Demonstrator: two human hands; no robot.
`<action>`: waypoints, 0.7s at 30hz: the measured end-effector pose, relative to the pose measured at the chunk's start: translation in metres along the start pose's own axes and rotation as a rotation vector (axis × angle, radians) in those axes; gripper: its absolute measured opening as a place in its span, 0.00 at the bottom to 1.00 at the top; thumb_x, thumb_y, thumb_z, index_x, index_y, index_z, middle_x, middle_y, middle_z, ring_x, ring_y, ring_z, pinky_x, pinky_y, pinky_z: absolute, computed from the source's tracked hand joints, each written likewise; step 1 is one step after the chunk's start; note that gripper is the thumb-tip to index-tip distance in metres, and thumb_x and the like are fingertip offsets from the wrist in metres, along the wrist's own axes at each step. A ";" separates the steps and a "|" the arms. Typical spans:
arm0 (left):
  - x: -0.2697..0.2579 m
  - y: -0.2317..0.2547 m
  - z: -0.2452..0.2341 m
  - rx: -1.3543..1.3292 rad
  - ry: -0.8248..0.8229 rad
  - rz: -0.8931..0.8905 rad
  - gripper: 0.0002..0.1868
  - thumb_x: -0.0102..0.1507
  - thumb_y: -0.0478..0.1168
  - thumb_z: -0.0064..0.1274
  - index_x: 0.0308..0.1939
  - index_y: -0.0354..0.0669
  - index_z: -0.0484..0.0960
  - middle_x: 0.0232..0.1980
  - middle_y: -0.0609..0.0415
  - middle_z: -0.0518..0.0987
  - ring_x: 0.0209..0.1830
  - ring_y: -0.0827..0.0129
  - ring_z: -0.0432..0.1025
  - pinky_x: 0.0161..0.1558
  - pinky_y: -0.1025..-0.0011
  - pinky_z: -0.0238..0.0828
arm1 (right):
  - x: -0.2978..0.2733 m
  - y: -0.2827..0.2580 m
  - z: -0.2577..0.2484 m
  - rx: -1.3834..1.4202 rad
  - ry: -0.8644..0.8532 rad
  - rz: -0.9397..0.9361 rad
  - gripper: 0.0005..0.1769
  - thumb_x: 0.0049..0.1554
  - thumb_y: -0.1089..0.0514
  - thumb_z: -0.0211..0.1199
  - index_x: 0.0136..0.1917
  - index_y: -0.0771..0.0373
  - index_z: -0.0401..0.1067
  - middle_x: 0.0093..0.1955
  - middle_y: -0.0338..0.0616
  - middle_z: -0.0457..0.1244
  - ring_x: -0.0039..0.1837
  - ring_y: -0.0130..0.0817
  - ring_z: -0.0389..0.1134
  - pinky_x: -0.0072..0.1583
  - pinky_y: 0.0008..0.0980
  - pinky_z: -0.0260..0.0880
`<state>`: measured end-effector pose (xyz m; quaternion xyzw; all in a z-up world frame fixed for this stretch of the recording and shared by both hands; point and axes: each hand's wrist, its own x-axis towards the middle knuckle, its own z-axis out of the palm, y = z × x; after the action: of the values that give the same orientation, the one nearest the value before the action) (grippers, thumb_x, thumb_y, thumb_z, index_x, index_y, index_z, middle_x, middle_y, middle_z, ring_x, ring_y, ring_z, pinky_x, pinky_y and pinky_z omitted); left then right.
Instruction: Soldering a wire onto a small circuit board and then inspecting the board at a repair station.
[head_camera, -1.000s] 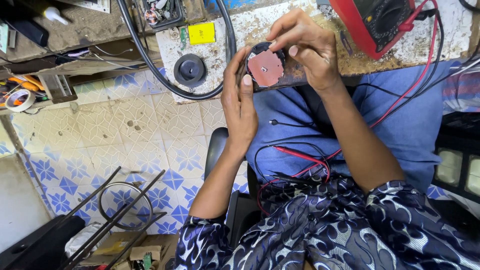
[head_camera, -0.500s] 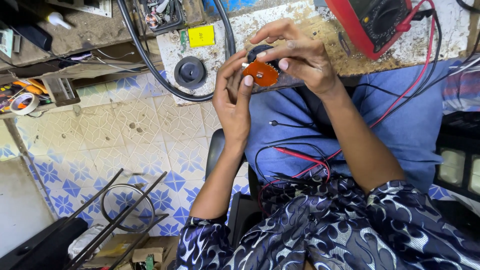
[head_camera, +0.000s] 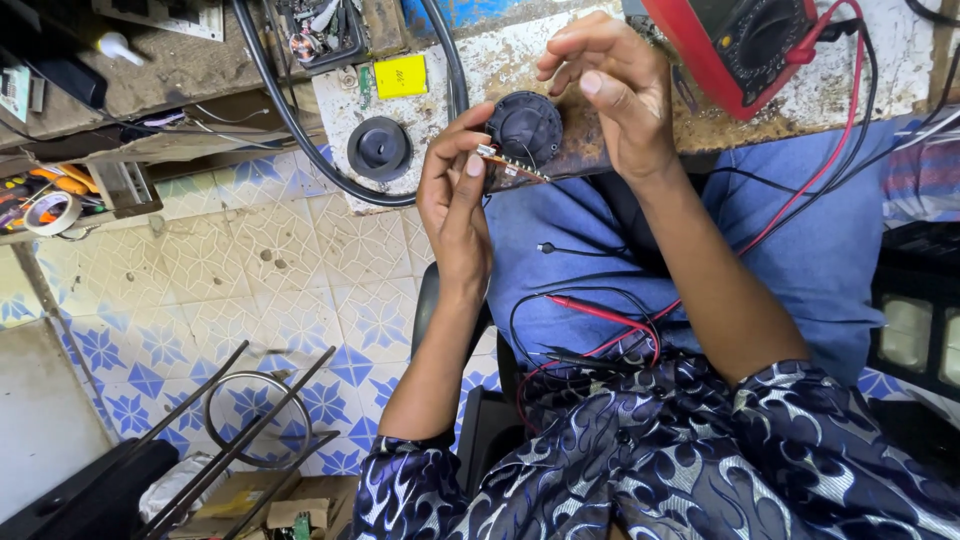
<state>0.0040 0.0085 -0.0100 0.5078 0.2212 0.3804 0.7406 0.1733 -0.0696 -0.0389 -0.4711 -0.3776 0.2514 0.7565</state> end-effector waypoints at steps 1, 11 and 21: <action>0.000 0.001 0.001 0.005 0.000 -0.002 0.10 0.69 0.45 0.54 0.50 0.46 0.80 0.64 0.44 0.77 0.71 0.59 0.69 0.74 0.62 0.61 | 0.000 0.000 0.001 0.001 0.014 0.007 0.21 0.65 0.50 0.55 0.61 0.70 0.68 0.58 0.50 0.60 0.59 0.41 0.68 0.56 0.32 0.71; 0.001 -0.003 -0.002 -0.029 0.004 -0.014 0.08 0.65 0.44 0.51 0.43 0.45 0.78 0.65 0.39 0.75 0.71 0.57 0.67 0.74 0.61 0.58 | 0.002 -0.004 0.001 -0.038 -0.018 0.004 0.21 0.66 0.48 0.55 0.60 0.69 0.69 0.58 0.49 0.60 0.57 0.40 0.68 0.57 0.31 0.71; -0.001 -0.003 0.000 0.119 -0.010 0.014 0.11 0.69 0.42 0.57 0.53 0.43 0.78 0.66 0.45 0.75 0.72 0.62 0.69 0.76 0.66 0.65 | 0.003 -0.009 0.004 -0.126 -0.078 -0.054 0.26 0.69 0.42 0.53 0.60 0.69 0.69 0.57 0.51 0.61 0.58 0.39 0.65 0.59 0.31 0.68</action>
<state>0.0045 0.0072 -0.0130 0.5542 0.2362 0.3694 0.7075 0.1726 -0.0692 -0.0288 -0.4971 -0.4345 0.2251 0.7166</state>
